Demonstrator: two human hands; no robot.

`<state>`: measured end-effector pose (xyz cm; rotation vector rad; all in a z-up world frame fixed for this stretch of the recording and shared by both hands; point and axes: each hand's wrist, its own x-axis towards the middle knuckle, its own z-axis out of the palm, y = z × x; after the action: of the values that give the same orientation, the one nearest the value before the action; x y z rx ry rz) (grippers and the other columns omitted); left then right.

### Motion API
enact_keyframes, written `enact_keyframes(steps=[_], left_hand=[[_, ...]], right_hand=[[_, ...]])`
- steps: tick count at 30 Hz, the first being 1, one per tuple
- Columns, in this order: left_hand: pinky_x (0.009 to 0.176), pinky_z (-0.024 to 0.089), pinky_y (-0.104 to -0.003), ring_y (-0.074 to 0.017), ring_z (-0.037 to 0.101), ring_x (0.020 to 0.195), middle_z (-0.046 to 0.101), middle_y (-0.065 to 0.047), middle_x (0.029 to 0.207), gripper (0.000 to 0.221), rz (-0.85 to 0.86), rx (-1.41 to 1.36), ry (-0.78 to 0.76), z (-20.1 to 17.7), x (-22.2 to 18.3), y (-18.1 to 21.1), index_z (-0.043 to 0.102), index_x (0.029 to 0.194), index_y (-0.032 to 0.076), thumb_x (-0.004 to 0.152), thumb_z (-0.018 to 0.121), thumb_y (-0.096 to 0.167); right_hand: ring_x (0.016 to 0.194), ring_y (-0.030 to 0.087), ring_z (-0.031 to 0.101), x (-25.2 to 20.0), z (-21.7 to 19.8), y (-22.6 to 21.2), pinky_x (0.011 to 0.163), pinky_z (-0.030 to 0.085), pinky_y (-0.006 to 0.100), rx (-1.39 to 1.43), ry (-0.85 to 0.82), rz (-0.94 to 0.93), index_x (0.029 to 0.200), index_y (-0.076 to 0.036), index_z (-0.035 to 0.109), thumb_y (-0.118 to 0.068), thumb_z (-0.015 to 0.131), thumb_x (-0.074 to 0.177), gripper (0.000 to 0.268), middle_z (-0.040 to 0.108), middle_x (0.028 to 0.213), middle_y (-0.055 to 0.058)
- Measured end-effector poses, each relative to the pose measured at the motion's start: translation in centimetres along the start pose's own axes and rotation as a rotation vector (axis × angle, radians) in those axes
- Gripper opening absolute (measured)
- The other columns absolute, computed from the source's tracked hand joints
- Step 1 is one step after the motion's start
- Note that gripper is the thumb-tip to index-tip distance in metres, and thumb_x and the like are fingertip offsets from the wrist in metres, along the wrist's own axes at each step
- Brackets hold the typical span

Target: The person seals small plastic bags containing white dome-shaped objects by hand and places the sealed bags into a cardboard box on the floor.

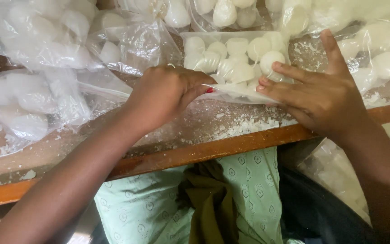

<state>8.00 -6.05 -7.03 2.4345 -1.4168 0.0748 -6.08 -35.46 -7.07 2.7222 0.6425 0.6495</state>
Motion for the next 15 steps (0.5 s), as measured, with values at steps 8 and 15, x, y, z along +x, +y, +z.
enact_keyframes(steps=[8,15], left_hand=[[0.064,0.059,-0.037,-0.0191,0.072,0.06,0.078,-0.009,0.08,0.022,0.013,-0.256,0.02,-1.0,1.1,-0.5,0.078,0.115,0.017,0.098,0.067,0.026],[0.055,0.054,-0.035,-0.0195,0.061,0.054,0.074,-0.01,0.082,0.028,0.06,-0.13,0.025,-6.8,4.7,1.7,0.075,0.112,0.01,0.107,0.059,0.033]], right_hand=[[0.112,0.015,0.074,0.6,0.5,0.6,0.139,0.017,0.061,0.295,0.024,0.083,0.105,-0.028,0.079,-0.036,0.067,0.106,0.015,0.078,0.1,-0.006],[0.105,0.022,0.072,-1.6,-0.4,8.6,0.127,0.026,0.064,0.39,0.026,0.142,0.122,-0.022,0.074,-0.032,0.061,0.108,0.022,0.074,0.123,0.004]])
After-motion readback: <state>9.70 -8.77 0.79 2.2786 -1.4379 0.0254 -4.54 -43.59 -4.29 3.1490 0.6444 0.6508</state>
